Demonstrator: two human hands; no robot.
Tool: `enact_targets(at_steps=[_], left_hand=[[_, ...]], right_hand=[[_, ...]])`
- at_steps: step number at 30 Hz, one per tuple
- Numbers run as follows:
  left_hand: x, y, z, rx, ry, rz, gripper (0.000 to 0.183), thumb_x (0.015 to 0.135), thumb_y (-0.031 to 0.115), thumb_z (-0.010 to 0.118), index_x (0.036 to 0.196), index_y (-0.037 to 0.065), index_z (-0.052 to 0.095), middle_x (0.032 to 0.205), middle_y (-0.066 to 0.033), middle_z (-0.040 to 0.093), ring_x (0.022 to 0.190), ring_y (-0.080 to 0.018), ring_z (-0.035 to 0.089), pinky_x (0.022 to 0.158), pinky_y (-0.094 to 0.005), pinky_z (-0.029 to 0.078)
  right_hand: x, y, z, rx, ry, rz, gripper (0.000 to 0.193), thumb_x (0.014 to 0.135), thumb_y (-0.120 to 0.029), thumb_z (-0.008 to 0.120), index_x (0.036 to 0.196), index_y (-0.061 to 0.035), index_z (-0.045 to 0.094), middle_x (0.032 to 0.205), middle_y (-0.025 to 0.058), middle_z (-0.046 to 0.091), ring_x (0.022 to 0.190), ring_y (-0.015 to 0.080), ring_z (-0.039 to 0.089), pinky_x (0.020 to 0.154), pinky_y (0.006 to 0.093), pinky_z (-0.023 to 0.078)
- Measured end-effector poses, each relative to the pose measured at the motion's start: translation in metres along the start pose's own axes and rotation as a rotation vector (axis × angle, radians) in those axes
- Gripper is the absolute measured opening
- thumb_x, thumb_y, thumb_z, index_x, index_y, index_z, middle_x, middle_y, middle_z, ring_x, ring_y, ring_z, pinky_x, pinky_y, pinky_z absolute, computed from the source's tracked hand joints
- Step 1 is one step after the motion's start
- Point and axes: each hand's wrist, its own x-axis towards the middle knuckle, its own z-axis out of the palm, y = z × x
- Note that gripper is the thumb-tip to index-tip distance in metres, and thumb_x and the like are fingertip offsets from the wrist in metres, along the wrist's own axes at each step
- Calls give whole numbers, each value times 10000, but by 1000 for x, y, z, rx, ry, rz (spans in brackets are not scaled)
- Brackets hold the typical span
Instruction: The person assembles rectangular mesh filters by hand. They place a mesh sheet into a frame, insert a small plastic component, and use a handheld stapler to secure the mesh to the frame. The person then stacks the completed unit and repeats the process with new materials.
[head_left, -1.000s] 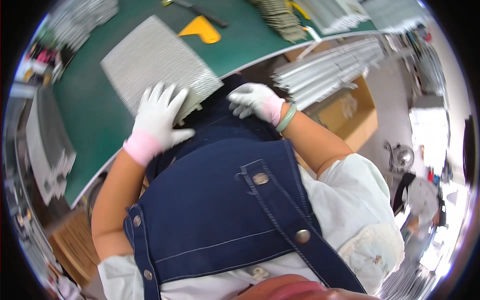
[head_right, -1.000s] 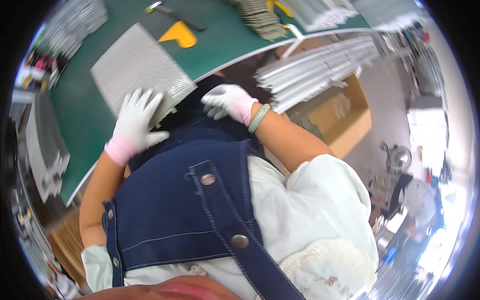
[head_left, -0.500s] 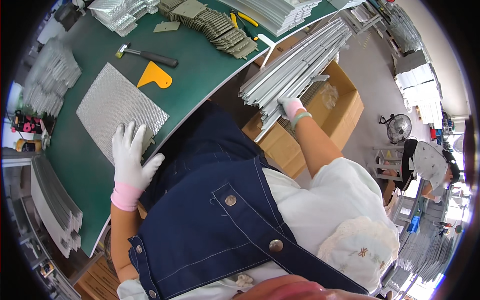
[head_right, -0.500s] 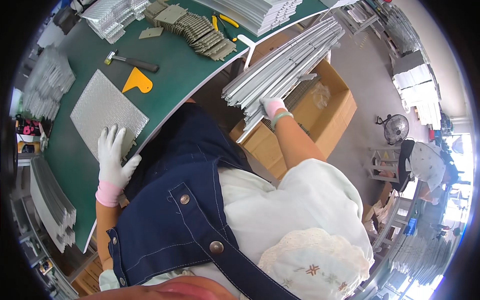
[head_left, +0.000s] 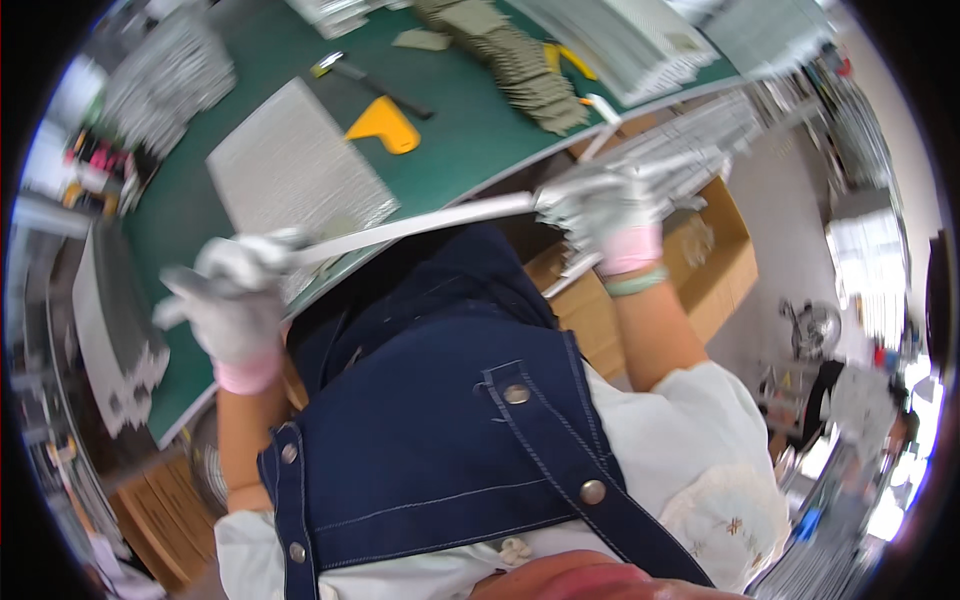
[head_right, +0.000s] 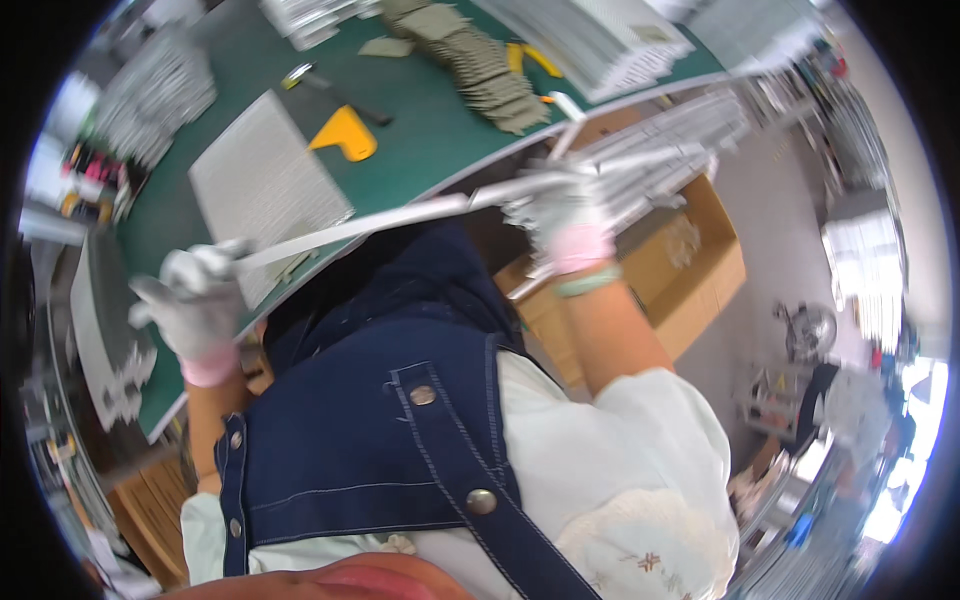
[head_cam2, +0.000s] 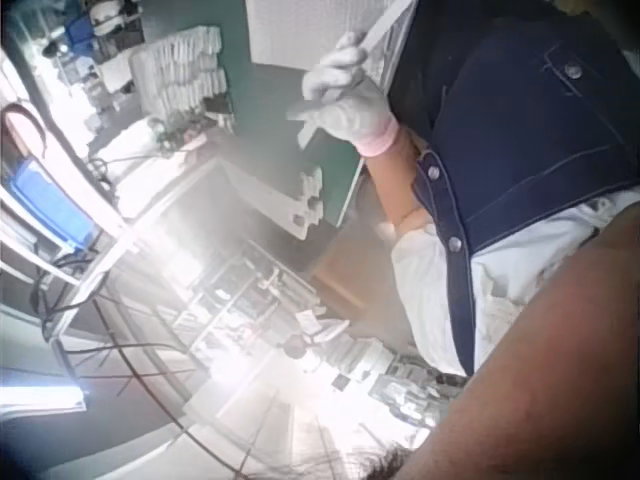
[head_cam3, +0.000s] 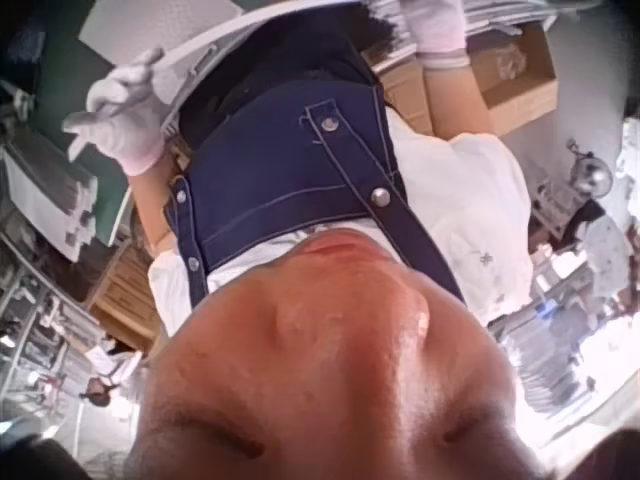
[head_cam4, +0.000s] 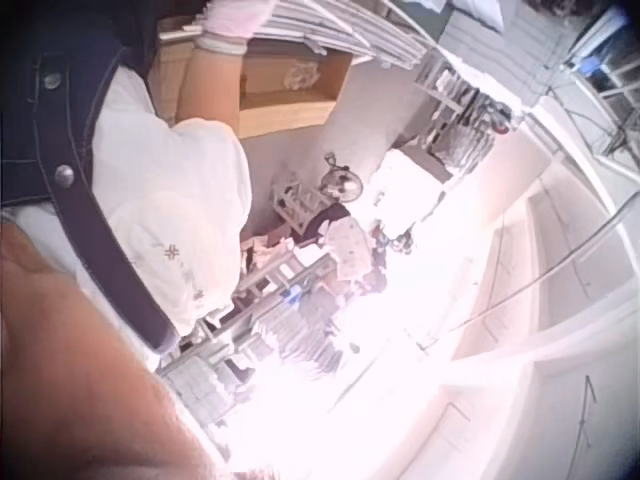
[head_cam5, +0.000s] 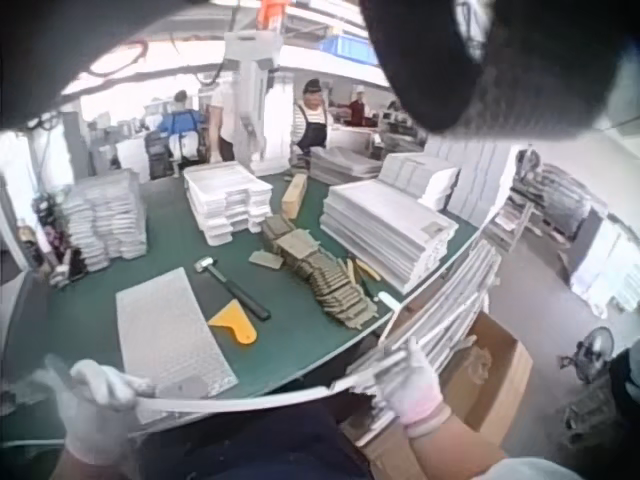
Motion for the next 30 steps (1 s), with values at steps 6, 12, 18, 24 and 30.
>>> enact_targets(at_steps=[6, 12, 18, 24, 30], left_hand=[[1, 124, -51, 339, 663, -66, 660, 960, 688, 395, 883, 54, 562, 502, 61, 279, 404, -94, 235, 425, -250, 253], [-26, 75, 11, 761, 560, -135, 433, 1014, 409, 514, 1132, -3, 578, 728, -18, 593, 544, -83, 508, 526, -213, 409], [-94, 2, -23, 742, 483, -358, 480, 929, 211, 602, 1317, -25, 446, 1094, -184, 628, 951, -228, 651, 846, -350, 522], [-48, -31, -72, 1372, 451, -342, 465, 870, 259, 611, 1221, -35, 535, 1142, -265, 616, 1093, -415, 590, 974, -442, 460], [-91, -33, -82, 1762, 513, -273, 375, 867, 346, 623, 863, -29, 609, 870, -242, 635, 862, -409, 623, 813, -499, 491]], right_hand=[[-28, -52, 71, -356, 73, -641, 384, 1030, -231, 483, 1336, -16, 400, 1039, 104, 610, 841, 172, 558, 734, 320, 478], [-77, 58, 142, -1113, -625, -609, 775, 983, -174, 521, 1563, -4, 37, 985, 142, 655, 763, 167, 616, 672, 265, 519], [-38, 95, 167, -1322, -663, -300, 851, 823, 1, 583, 1542, 47, 130, 1128, 174, 582, 960, 203, 592, 882, 312, 495], [41, 162, 145, -1741, -478, -215, 690, 839, -71, 602, 1463, 65, 341, 1397, 282, 485, 1305, 368, 485, 1102, 367, 367], [24, 154, 137, -1621, -500, -179, 635, 814, -74, 646, 1384, 94, 420, 1209, 234, 612, 1060, 295, 630, 939, 360, 494]])
